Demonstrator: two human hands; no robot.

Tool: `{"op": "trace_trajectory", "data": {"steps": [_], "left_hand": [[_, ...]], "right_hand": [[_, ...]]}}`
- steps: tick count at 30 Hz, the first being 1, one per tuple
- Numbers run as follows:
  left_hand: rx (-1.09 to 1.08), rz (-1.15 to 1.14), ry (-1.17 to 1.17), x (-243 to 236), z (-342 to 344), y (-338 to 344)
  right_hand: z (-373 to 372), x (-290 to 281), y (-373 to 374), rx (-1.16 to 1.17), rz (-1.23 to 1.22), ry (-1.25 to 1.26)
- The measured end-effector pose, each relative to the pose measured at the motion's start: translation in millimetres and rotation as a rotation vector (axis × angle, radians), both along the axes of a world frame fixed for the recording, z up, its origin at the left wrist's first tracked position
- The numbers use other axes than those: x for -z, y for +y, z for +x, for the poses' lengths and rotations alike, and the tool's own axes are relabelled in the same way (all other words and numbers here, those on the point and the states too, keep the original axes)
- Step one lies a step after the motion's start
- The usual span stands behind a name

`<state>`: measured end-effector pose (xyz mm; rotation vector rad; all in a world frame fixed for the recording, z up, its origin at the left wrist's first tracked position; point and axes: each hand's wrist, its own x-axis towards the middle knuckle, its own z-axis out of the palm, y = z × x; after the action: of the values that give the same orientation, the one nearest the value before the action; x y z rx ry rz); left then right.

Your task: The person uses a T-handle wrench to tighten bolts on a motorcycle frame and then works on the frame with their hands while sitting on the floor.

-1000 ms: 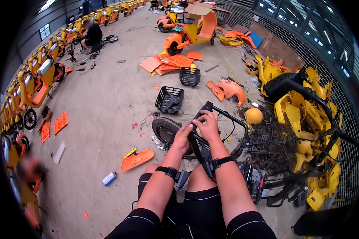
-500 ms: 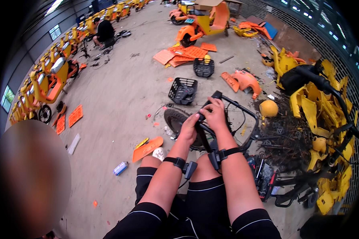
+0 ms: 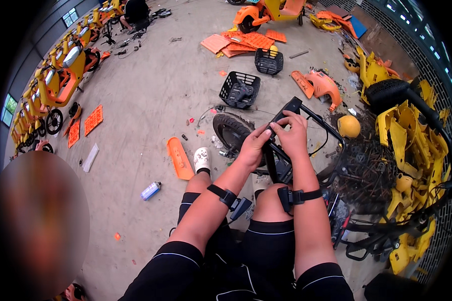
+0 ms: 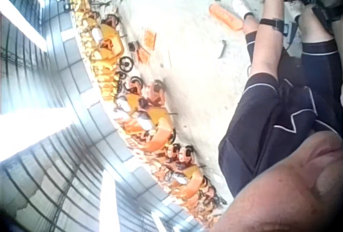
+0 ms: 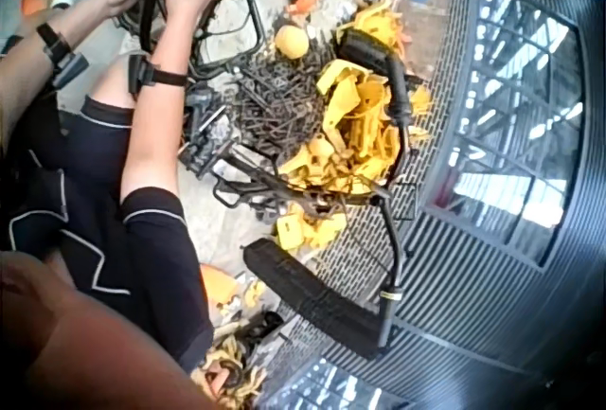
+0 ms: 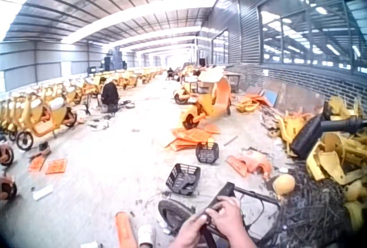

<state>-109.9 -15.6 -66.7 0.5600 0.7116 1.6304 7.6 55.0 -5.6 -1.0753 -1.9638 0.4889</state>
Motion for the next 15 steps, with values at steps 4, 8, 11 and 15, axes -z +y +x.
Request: {"op": "trace_trajectory", "data": {"steps": [4, 8, 11, 15], "left_hand": [[-0.016, -0.016, -0.019, 5, 2, 5], [-0.036, -0.048, -0.038, 9, 0, 7], [-0.016, -0.093, -0.143, 7, -2, 10], [-0.004, -0.102, -0.171, 3, -2, 11]], "right_hand": [[-3, 2, 3, 0.004, -0.020, 0.006], [-6, -1, 4, -0.043, -0.023, 0.014], [-7, -4, 4, -0.041, -0.035, -0.022], [-10, -10, 4, -0.051, -0.038, -0.027]]}}
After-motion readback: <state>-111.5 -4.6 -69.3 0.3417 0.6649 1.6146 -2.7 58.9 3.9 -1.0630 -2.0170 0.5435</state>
